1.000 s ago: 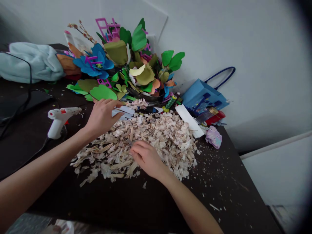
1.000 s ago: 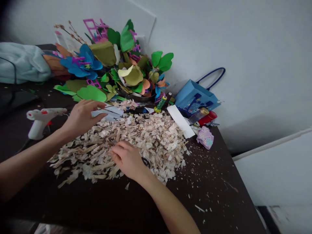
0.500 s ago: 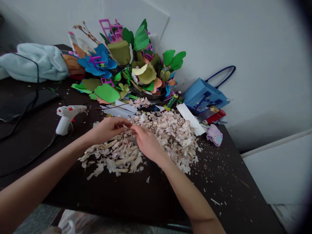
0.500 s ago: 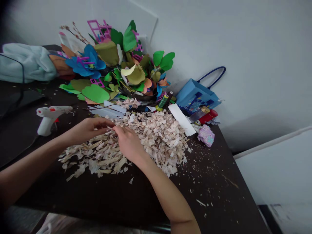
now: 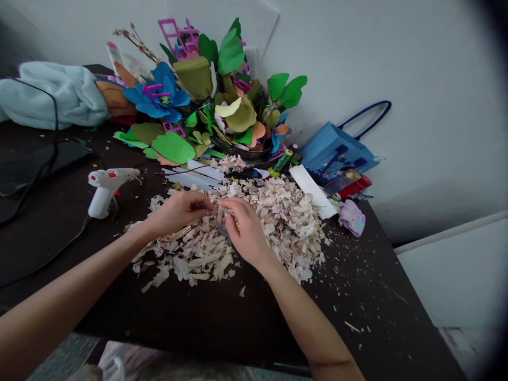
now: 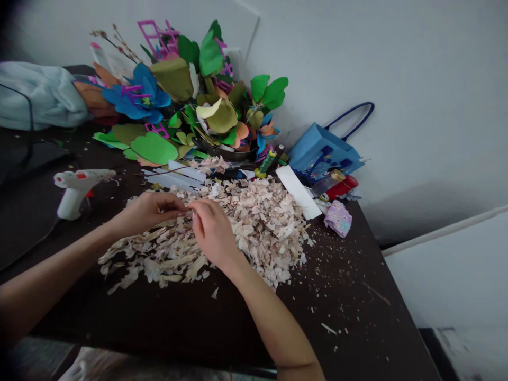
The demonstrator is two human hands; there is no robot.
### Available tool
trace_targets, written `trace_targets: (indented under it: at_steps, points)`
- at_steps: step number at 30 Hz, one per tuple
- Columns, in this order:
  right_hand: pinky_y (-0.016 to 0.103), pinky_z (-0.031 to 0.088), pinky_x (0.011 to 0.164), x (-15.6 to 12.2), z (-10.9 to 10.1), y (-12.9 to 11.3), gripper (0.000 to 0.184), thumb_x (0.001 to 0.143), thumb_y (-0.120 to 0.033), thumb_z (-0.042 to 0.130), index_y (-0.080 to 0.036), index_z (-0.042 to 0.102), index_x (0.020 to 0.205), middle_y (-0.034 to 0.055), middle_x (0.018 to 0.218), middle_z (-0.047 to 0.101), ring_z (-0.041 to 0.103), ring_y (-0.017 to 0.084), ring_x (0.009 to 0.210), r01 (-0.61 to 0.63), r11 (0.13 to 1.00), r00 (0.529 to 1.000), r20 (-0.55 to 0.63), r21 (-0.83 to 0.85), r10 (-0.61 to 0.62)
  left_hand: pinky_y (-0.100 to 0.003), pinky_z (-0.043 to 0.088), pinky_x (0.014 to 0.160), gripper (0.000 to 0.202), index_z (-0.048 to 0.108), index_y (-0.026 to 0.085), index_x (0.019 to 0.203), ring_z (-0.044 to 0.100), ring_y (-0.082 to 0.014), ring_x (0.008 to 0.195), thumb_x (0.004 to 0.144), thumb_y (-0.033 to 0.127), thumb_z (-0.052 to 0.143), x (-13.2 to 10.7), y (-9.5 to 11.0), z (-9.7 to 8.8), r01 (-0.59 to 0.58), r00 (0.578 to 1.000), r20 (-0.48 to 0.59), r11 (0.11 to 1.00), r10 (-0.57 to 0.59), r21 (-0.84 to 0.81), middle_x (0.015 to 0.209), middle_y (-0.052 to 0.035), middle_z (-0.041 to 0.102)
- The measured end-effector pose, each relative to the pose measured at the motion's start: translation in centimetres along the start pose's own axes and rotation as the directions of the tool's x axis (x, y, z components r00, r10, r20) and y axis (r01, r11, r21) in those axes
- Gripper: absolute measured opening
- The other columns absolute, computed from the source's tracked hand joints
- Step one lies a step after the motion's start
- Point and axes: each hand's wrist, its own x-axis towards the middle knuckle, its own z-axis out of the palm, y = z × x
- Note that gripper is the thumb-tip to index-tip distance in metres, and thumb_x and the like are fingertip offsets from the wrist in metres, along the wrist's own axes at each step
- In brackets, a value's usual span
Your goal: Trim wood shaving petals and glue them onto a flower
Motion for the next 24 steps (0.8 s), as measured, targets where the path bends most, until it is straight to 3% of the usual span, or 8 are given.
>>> trace_targets:
  at_steps: [3, 5, 9, 11, 15, 19, 24]
  points:
    - [0.043, 0.059, 0.096, -1.8, -0.9, 0.1, 0.025, 0.102, -0.014, 0.045, -0.023, 0.059, 0.12, 0.0131, 0.125, 0.065, 0.064, 0.025, 0.119, -0.07, 0.997, 0.992, -0.106, 0.03, 0.072, -0.027, 0.05, 0.066, 0.027, 0.075, 0.019, 0.085, 0.066, -0.0172, 0.068, 0.088, 0.038, 0.057, -0.2, -0.8, -0.4, -0.015, 0.995, -0.096, 0.993, 0.026, 0.117, 0.08, -0.0058, 0.075]
    - [0.039, 0.061, 0.088, -3.4, -1.5, 0.4, 0.025, 0.102, -0.015, 0.047, -0.025, 0.061, 0.121, 0.0122, 0.125, 0.065, 0.068, 0.023, 0.11, -0.127, 0.99, 0.978, -0.156, 0.064, 0.136, -0.029, 0.052, 0.069, 0.032, 0.077, 0.019, 0.088, 0.068, -0.0189, 0.072, 0.092, 0.039, 0.053, -0.4, -1.1, -0.6, -0.025, 0.992, -0.117, 0.985, 0.046, 0.173, 0.089, -0.0087, 0.076]
    - [0.035, 0.061, 0.076, -6.4, -2.2, 1.3, 0.019, 0.098, -0.013, 0.053, -0.023, 0.067, 0.107, 0.0084, 0.104, 0.069, 0.071, 0.021, 0.092, -0.199, 0.979, 0.93, -0.304, 0.053, 0.205, -0.031, 0.053, 0.064, 0.038, 0.074, 0.017, 0.111, 0.067, -0.0198, 0.073, 0.096, 0.042, 0.05, -0.6, -1.1, -0.4, -0.045, 0.985, -0.152, 0.975, 0.08, 0.216, 0.11, -0.0139, 0.071]
    - [0.032, 0.059, 0.068, -7.4, -2.3, 1.8, 0.017, 0.097, -0.013, 0.054, -0.022, 0.068, 0.101, 0.0062, 0.095, 0.069, 0.07, 0.018, 0.076, -0.216, 0.976, 0.918, -0.333, 0.033, 0.215, -0.032, 0.054, 0.064, 0.04, 0.07, 0.016, 0.12, 0.067, -0.0204, 0.074, 0.096, 0.041, 0.051, -0.7, -0.8, -0.2, -0.048, 0.979, -0.181, 0.976, 0.088, 0.214, 0.11, -0.0146, 0.07]
    - [0.03, 0.056, 0.062, -8.4, -2.6, 2.3, 0.016, 0.096, -0.014, 0.056, -0.023, 0.069, 0.098, 0.0033, 0.086, 0.071, 0.066, 0.016, 0.063, -0.22, 0.975, 0.921, -0.336, -0.025, 0.199, -0.032, 0.054, 0.067, 0.031, 0.071, 0.015, 0.108, 0.066, -0.0199, 0.073, 0.097, 0.036, 0.051, -1.0, -0.3, 0.1, -0.049, 0.952, -0.283, 0.97, 0.118, 0.239, 0.097, -0.0117, 0.071]
    - [0.03, 0.056, 0.064, -8.9, -2.9, 2.2, 0.012, 0.097, -0.018, 0.058, -0.023, 0.069, 0.097, 0.0037, 0.084, 0.073, 0.069, 0.019, 0.072, -0.267, 0.964, 0.918, -0.307, -0.016, 0.249, -0.031, 0.054, 0.071, 0.026, 0.073, 0.018, 0.096, 0.068, -0.0203, 0.076, 0.097, 0.033, 0.053, -1.4, -0.3, 0.5, -0.063, 0.934, -0.325, 0.965, 0.146, 0.253, 0.092, -0.0087, 0.074]
    - [0.035, 0.06, 0.081, -9.3, -2.5, 2.2, 0.025, 0.102, -0.019, 0.046, -0.023, 0.067, 0.115, 0.0073, 0.102, 0.076, 0.073, 0.021, 0.092, -0.316, 0.935, 0.919, -0.195, 0.162, 0.344, -0.03, 0.055, 0.072, 0.021, 0.073, 0.02, 0.1, 0.069, -0.0211, 0.083, 0.098, 0.029, 0.054, -1.8, 0.3, 1.0, -0.091, 0.927, -0.335, 0.97, 0.166, 0.227, 0.096, -0.0085, 0.073]
